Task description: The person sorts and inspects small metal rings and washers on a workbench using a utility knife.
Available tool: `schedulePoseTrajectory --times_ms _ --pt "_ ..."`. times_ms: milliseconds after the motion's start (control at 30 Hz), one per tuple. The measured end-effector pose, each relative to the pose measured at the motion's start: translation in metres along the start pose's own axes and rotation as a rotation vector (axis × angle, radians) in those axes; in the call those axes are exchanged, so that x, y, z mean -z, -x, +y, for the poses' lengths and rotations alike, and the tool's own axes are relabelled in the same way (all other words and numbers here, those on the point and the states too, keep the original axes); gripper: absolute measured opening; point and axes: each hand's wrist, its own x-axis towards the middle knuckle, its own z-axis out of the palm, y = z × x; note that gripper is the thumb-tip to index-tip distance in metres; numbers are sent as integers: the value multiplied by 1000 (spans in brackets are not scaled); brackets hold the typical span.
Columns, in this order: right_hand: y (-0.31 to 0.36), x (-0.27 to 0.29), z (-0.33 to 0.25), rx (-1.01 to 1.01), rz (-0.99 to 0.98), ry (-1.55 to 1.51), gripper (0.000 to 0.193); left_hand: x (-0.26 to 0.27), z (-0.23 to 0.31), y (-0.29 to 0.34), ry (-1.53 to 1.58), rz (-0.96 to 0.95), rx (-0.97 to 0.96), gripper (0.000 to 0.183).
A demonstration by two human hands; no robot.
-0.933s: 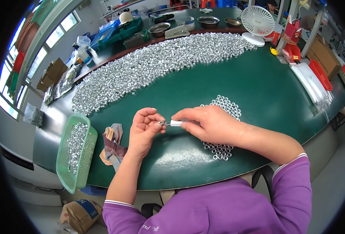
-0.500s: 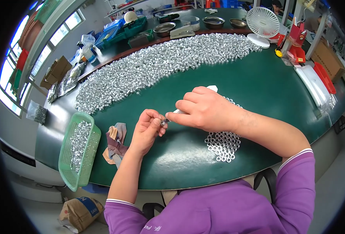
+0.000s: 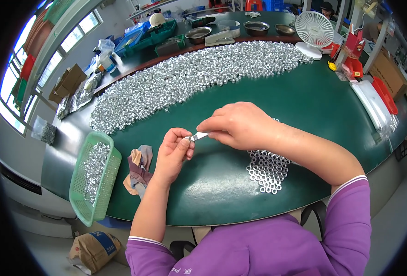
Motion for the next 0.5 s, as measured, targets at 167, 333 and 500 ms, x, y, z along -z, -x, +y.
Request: schedulePoseTrajectory --times_ms 167,333,500 --pt "-10 -1 2 495 227 632 22 6 -2 -4 -29 -9 59 14" --pt "-20 -11 -1 694 222 765 14 23 -16 -12 -745 207 -221 16" --pt "1 -5 19 419 71 769 13 25 4 -11 -1294 565 -523 13"
